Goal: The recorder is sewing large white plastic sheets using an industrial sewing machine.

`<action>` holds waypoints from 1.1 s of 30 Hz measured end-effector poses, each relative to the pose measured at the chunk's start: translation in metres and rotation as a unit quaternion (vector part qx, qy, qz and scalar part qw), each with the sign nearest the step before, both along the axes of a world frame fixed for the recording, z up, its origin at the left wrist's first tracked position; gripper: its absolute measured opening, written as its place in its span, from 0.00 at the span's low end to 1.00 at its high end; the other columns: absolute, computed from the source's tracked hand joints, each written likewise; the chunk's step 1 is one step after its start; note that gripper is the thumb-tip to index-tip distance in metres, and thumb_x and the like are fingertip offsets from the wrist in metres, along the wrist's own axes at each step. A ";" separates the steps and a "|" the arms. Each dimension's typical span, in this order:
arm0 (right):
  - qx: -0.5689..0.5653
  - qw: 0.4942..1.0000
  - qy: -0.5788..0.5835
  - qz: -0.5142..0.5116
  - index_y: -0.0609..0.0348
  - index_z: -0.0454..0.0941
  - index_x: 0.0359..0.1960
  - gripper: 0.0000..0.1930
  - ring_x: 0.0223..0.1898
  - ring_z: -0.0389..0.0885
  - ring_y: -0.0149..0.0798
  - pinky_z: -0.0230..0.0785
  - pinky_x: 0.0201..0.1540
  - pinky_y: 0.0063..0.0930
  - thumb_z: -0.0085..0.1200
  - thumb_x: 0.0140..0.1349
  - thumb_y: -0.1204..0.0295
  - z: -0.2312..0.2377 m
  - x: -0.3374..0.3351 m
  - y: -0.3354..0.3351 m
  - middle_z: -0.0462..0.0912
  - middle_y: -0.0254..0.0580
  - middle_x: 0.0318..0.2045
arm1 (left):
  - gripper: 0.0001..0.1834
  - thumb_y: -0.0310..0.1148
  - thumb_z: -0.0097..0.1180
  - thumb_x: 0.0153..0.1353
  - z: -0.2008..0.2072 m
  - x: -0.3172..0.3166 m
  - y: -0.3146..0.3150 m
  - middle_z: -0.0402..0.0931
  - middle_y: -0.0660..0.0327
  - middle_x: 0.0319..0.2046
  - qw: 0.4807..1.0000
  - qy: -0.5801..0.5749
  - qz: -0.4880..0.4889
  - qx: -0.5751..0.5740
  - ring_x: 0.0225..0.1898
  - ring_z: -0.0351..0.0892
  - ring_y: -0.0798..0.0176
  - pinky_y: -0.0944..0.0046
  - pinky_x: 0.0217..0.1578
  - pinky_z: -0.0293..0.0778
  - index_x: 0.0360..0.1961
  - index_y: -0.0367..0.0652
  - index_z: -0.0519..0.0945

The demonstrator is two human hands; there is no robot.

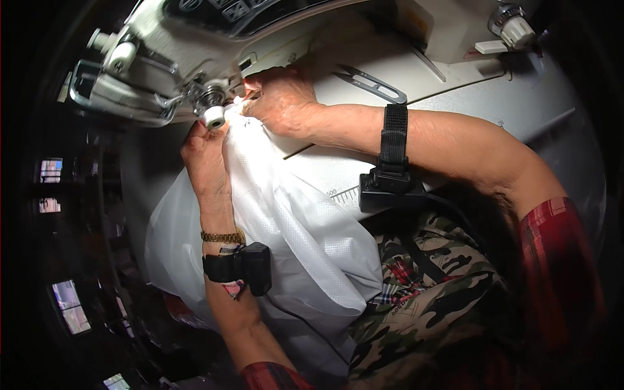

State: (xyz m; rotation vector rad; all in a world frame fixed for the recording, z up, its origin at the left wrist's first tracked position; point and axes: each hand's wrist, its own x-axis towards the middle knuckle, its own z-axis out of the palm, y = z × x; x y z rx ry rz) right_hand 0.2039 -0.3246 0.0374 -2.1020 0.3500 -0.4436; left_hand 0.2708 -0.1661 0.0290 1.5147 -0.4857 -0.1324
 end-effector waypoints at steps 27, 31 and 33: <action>0.044 0.999 0.025 -0.005 0.53 0.84 0.41 0.16 0.39 0.84 0.41 0.75 0.45 0.37 0.64 0.56 0.57 -0.015 0.011 0.008 0.86 0.40 0.36 | 0.05 0.24 0.64 0.59 -0.004 0.003 -0.003 0.77 0.67 0.30 0.999 -0.015 0.005 0.047 0.34 0.72 0.72 0.72 0.41 0.70 0.31 0.38 0.79; 0.054 0.998 0.042 0.005 0.53 0.84 0.43 0.15 0.39 0.84 0.41 0.75 0.46 0.37 0.63 0.58 0.59 -0.018 0.013 0.005 0.86 0.41 0.36 | 0.05 0.25 0.64 0.59 -0.006 0.008 -0.003 0.77 0.66 0.30 0.997 -0.040 0.002 0.070 0.34 0.73 0.71 0.71 0.42 0.70 0.32 0.39 0.79; 0.050 0.997 0.053 0.006 0.52 0.84 0.44 0.16 0.39 0.84 0.41 0.75 0.46 0.37 0.63 0.59 0.58 -0.020 0.014 0.002 0.86 0.41 0.36 | 0.05 0.25 0.64 0.59 -0.007 0.009 -0.003 0.77 0.66 0.30 0.996 -0.047 0.004 0.079 0.35 0.73 0.70 0.70 0.42 0.70 0.32 0.39 0.79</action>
